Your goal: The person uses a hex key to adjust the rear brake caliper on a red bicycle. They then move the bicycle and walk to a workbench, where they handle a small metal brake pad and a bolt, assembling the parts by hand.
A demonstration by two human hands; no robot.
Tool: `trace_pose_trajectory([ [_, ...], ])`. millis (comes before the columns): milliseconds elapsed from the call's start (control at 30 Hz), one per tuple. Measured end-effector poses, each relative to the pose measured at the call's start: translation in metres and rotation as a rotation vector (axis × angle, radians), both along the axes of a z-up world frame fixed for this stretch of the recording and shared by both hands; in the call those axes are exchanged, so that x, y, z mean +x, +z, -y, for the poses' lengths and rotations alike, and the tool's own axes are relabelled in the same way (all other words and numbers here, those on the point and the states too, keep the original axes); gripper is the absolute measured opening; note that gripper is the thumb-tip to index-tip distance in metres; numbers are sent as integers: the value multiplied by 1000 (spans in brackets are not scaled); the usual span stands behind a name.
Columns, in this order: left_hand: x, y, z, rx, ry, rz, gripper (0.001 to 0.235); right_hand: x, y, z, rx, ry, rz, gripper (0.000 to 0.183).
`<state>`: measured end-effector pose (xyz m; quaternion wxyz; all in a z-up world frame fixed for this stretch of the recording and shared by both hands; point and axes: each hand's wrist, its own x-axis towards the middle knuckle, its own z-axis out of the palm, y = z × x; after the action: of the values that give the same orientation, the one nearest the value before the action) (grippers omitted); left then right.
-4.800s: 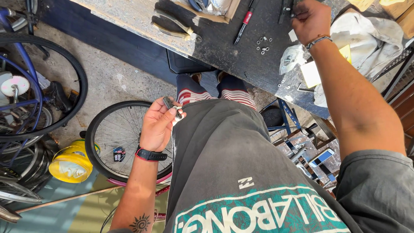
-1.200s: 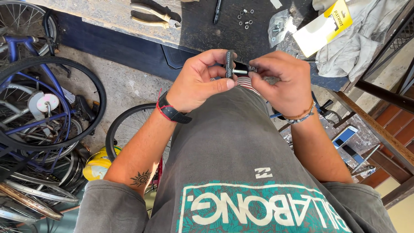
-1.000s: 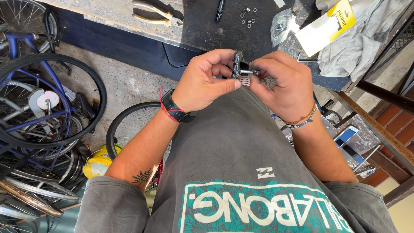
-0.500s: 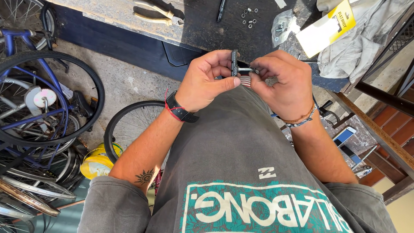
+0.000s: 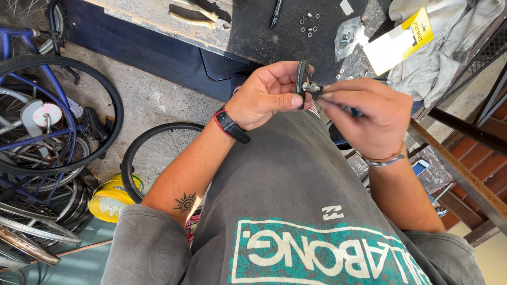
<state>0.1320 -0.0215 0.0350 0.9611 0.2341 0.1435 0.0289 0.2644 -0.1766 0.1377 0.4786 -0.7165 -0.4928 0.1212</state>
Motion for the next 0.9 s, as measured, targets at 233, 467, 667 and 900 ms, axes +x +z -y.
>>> trace_pose_trajectory([
  [233,1,2,-10,-62,-189,110,54,13,4,10,-189,-6,-462,13],
  [467,5,14,-8,138,-102,92,53,9,-26,14,-41,-22,-706,13],
  [667,7,18,-8,263,-67,27,54,13,-32,20,-65,-59,-723,12],
  [900,8,20,-5,264,-79,5,54,7,-22,21,-34,-65,-679,22],
])
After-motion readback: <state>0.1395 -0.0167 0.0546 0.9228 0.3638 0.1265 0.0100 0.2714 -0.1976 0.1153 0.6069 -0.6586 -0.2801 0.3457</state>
